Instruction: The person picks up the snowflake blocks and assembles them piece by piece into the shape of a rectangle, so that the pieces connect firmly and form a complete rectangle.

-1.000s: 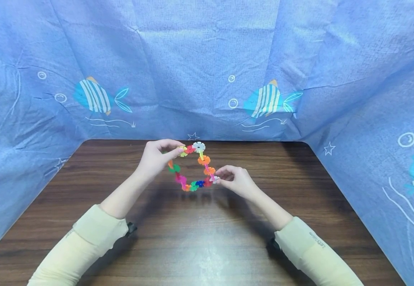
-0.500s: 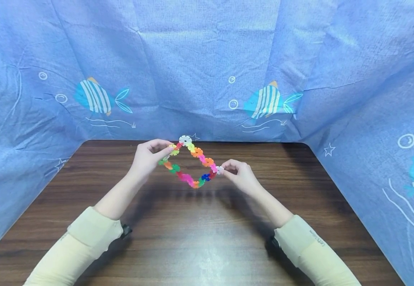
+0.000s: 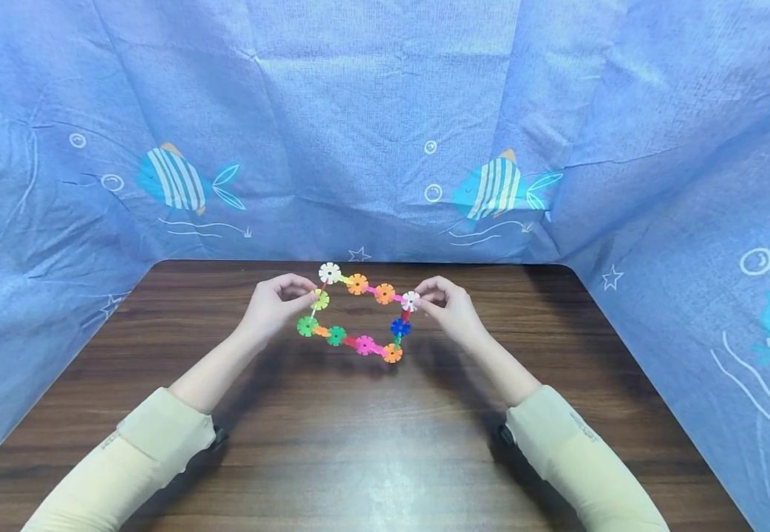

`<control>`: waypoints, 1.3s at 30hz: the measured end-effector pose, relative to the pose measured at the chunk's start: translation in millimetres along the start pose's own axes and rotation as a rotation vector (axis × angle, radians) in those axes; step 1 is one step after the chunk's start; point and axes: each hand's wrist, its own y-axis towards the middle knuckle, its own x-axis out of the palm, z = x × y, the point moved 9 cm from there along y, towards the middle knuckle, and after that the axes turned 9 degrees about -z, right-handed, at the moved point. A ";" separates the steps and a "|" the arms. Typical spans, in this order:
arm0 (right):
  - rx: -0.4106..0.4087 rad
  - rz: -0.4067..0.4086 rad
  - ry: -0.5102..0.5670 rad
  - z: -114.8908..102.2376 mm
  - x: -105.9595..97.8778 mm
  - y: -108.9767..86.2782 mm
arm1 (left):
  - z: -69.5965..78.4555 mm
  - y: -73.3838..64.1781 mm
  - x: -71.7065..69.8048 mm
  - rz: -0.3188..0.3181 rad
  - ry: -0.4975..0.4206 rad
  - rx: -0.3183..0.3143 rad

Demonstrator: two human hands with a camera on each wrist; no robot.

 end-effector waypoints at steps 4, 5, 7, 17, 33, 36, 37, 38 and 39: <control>0.008 -0.017 -0.019 -9.1 -0.1 1.0 | -14.3 0.1 6.1 -0.043 0.041 -0.004; 0.018 -0.024 -0.015 -4.5 -0.3 3.1 | -17.0 -0.2 7.9 -0.056 0.049 -0.005; 0.037 -0.040 -0.003 7.5 -0.5 8.5 | -22.4 -0.4 11.6 -0.087 0.059 -0.002; 0.187 -0.114 0.118 66.5 5.3 26.3 | -41.9 -4.0 29.6 -0.232 0.219 -0.024; 0.212 -0.340 0.024 91.7 27.3 37.5 | -60.2 -0.2 35.3 -0.334 0.429 0.023; 0.231 -0.362 -0.029 99.8 28.9 41.0 | -63.8 -0.5 38.5 -0.380 0.440 0.016; 0.234 -0.370 -0.044 101.5 29.6 42.3 | -64.6 -0.7 39.5 -0.393 0.441 0.015; 0.231 -0.377 -0.057 102.6 30.2 43.7 | -65.5 -0.9 40.4 -0.403 0.439 0.012; 0.226 -0.383 -0.066 102.6 30.9 44.9 | -65.9 -1.2 41.0 -0.410 0.441 0.011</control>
